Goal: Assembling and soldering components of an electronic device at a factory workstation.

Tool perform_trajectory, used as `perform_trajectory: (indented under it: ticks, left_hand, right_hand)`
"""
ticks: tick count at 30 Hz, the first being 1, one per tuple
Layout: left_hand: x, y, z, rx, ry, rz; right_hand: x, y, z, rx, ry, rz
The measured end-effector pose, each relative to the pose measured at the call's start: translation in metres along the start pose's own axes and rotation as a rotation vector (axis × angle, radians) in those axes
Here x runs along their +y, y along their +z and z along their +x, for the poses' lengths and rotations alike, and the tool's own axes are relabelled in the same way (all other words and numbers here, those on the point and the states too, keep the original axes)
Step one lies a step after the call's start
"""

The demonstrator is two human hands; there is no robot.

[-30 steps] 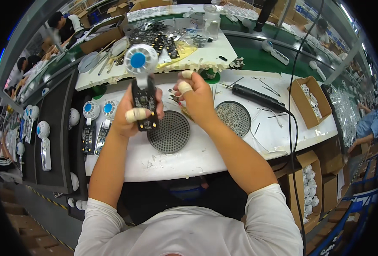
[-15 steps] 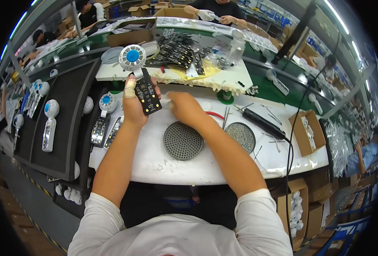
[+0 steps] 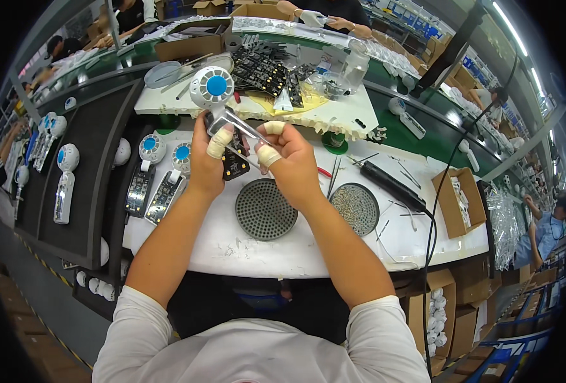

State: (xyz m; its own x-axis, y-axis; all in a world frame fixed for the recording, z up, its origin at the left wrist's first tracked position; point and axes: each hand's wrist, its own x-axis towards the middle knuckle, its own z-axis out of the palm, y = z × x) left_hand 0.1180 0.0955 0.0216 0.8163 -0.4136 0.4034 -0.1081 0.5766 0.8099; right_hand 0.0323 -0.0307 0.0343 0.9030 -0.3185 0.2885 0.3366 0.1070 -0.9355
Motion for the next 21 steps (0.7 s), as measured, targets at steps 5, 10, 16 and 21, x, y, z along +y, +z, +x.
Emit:
perform_trajectory:
  ticks: [5,10,16,21]
  left_hand:
    - [-0.009,-0.003,0.003,0.076,0.030,0.005]
    - [-0.010,0.000,-0.002,0.076,0.033,0.074]
    - [-0.023,-0.010,-0.003,-0.160,0.247,0.543]
    - [-0.026,-0.009,-0.002,-0.209,0.296,0.451]
  right_hand:
    - [0.008,-0.004,0.004,0.084,-0.222,-0.729]
    - [-0.028,0.002,0.001,-0.053,0.427,-0.517]
    - [-0.004,-0.003,-0.002,-0.085,0.510,0.191]
    - [0.005,0.003,-0.003,0.042,0.482,0.353]
